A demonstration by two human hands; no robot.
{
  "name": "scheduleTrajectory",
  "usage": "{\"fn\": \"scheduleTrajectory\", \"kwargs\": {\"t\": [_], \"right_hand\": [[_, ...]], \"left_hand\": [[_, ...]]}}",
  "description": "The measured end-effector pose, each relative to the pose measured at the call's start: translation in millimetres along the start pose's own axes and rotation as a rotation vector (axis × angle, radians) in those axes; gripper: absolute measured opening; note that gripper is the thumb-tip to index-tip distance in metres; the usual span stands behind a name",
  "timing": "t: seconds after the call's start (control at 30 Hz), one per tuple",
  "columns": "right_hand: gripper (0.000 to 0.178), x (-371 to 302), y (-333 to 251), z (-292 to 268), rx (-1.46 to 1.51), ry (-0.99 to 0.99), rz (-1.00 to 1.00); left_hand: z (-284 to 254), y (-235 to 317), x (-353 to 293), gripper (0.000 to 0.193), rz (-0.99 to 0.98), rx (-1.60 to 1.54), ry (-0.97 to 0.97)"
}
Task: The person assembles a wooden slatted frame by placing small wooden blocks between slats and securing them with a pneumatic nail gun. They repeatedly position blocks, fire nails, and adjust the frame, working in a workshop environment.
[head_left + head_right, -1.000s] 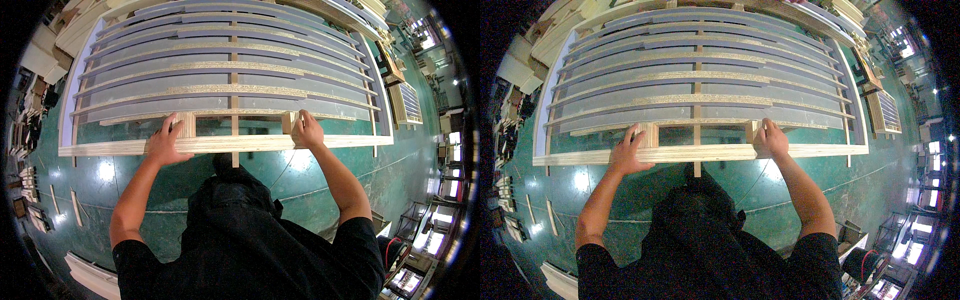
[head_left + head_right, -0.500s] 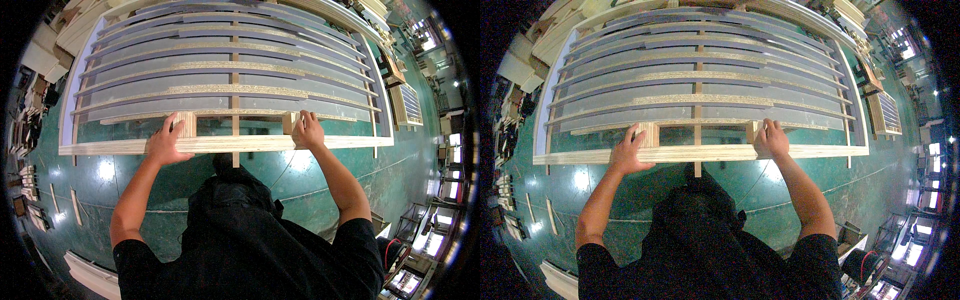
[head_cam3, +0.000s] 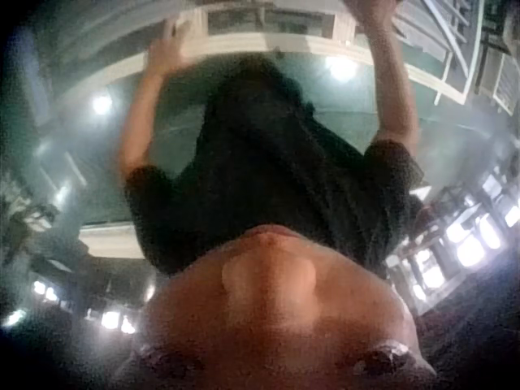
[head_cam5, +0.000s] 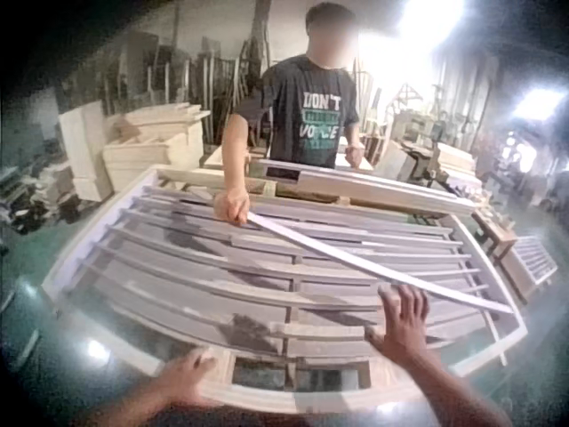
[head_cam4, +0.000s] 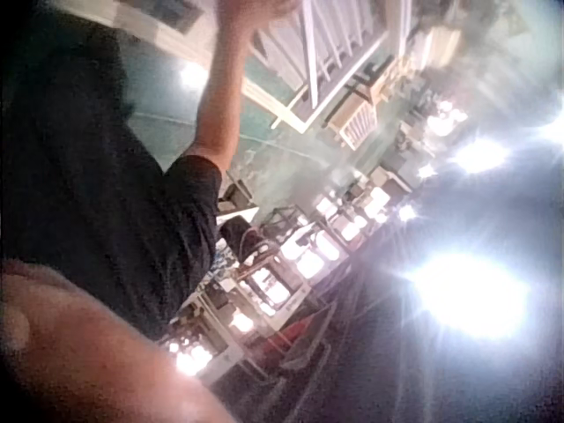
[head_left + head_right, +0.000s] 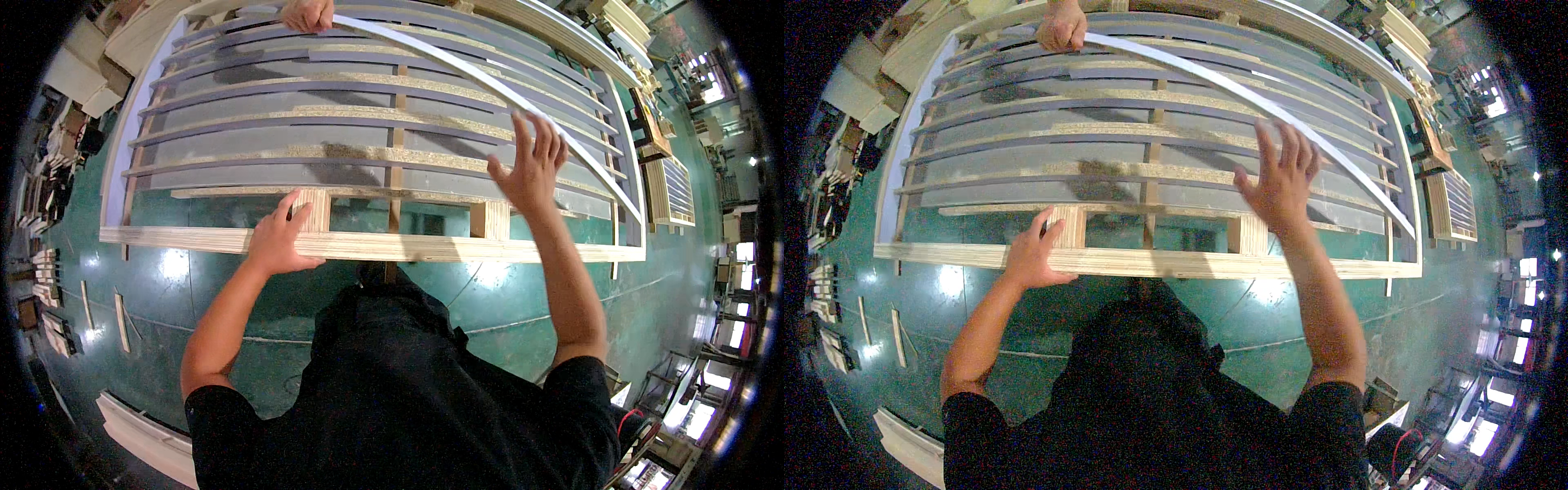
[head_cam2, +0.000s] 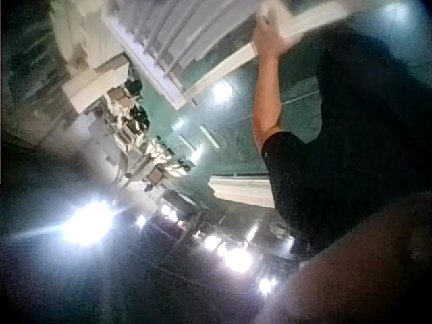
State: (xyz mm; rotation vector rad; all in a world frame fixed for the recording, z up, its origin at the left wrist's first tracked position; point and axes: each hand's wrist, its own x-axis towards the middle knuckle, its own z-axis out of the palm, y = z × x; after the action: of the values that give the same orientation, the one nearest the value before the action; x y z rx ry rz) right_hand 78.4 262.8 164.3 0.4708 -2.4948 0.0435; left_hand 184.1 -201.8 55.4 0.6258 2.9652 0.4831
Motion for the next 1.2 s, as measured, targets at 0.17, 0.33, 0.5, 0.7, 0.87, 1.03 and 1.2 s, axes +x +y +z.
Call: {"fn": "scheduleTrajectory", "kwargs": {"t": [0.17, 0.33, 0.5, 0.7, 0.87, 1.03, 1.2], "right_hand": [[0.08, 57, 64, 36, -0.159, -0.482, 0.145], [0.027, 55, 85, 55, 0.025, -0.429, 0.163], [0.028, 39, 63, 30, 0.061, -0.549, 0.206], [0.029, 0, 41, 3, 0.16, -0.618, 0.193], [0.032, 0, 7, 29, 0.272, -0.596, -0.021], [0.03, -8, -19, 67, 0.339, -0.759, -0.093], [0.025, -15, -31, 86, 0.433, -0.769, -0.199]], "left_hand": [[-2, 2, 5, 0.105, -0.01, 0.006, -0.023], [-7, 3, 6, 0.106, -0.049, -0.018, -0.097], [-6, 2, 4, 0.105, -0.05, -0.016, -0.099], [-37, 23, 30, 0.083, 0.04, -0.167, 0.132], [-60, 68, 109, 0.069, 0.274, -0.074, 0.304], [-35, 75, 172, 0.061, 0.053, 0.036, -0.235], [-3, 62, 167, 0.033, 0.029, 0.087, -0.36]]}}
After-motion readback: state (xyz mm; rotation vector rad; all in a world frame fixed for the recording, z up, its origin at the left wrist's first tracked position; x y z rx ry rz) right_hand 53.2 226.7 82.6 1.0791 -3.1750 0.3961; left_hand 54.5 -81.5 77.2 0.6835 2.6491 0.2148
